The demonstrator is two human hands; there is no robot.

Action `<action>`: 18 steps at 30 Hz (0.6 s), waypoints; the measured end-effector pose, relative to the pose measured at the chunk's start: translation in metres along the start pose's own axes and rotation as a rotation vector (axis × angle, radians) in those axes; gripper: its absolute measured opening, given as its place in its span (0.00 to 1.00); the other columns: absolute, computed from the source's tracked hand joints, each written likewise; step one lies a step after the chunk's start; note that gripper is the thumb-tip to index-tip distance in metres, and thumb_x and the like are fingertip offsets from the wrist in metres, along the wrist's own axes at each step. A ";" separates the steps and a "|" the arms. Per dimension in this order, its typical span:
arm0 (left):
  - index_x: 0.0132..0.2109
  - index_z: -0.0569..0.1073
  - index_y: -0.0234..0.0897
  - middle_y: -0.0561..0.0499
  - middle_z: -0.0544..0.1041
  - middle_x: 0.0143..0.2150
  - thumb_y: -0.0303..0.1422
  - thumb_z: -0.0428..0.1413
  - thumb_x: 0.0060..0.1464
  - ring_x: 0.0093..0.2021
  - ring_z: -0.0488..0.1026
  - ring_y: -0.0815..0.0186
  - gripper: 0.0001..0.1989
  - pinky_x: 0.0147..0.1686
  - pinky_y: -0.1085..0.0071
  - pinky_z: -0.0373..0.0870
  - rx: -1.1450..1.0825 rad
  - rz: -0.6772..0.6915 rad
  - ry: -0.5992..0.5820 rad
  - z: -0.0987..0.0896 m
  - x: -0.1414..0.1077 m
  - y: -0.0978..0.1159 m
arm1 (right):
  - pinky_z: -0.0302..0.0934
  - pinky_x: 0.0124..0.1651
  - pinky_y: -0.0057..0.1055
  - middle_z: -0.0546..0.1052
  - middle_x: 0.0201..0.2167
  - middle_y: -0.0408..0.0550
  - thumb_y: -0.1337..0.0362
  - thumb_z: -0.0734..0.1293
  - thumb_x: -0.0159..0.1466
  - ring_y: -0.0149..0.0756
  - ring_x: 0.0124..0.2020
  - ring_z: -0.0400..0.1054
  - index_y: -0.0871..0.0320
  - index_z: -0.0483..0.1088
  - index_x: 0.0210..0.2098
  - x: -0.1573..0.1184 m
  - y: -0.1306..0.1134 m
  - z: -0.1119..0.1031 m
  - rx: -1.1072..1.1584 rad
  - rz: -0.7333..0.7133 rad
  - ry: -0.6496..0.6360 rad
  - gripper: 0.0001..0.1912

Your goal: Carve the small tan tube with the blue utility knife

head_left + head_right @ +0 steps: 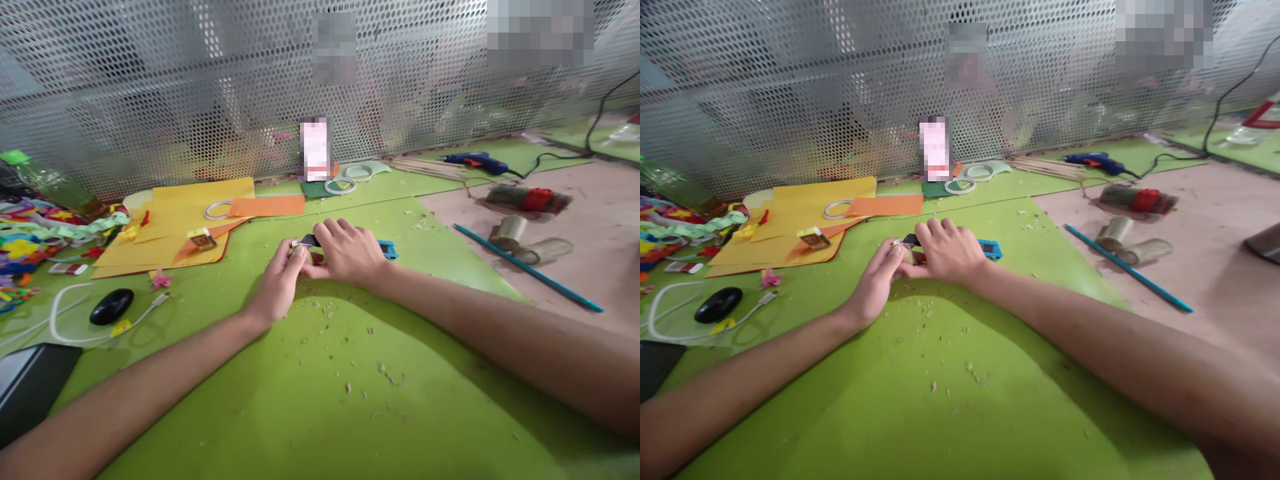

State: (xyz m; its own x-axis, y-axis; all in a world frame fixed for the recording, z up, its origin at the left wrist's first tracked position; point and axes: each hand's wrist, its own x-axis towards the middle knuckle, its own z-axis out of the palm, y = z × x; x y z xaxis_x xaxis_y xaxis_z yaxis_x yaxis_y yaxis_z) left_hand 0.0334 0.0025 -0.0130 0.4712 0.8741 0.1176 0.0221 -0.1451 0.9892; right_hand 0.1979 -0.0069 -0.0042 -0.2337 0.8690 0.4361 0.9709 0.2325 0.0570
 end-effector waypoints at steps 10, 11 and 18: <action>0.38 0.66 0.40 0.52 0.73 0.37 0.48 0.47 0.61 0.36 0.70 0.67 0.16 0.39 0.70 0.65 0.009 -0.001 0.010 0.000 0.000 0.001 | 0.37 0.26 0.31 0.74 0.36 0.53 0.35 0.43 0.62 0.38 0.34 0.63 0.59 0.66 0.41 0.000 -0.003 -0.006 0.027 0.016 -0.075 0.38; 0.39 0.65 0.40 0.52 0.73 0.37 0.48 0.47 0.61 0.36 0.70 0.67 0.16 0.39 0.70 0.65 0.010 0.001 0.013 0.000 0.000 0.000 | 0.37 0.26 0.31 0.74 0.36 0.52 0.35 0.43 0.62 0.37 0.34 0.63 0.58 0.66 0.41 0.000 -0.003 -0.006 0.026 0.014 -0.080 0.38; 0.41 0.67 0.40 0.51 0.72 0.36 0.50 0.48 0.60 0.36 0.69 0.66 0.17 0.40 0.69 0.67 0.032 -0.008 0.032 -0.001 0.000 -0.002 | 0.35 0.25 0.31 0.75 0.35 0.51 0.36 0.43 0.63 0.36 0.31 0.63 0.58 0.67 0.40 0.000 -0.003 -0.006 0.033 -0.001 -0.094 0.36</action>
State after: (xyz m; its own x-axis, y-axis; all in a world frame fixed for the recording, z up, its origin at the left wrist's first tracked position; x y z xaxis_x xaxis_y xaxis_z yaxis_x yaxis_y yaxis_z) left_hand 0.0325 0.0037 -0.0149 0.4427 0.8896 0.1126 0.0540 -0.1518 0.9869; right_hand 0.1958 -0.0102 0.0012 -0.2397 0.9057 0.3497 0.9689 0.2460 0.0270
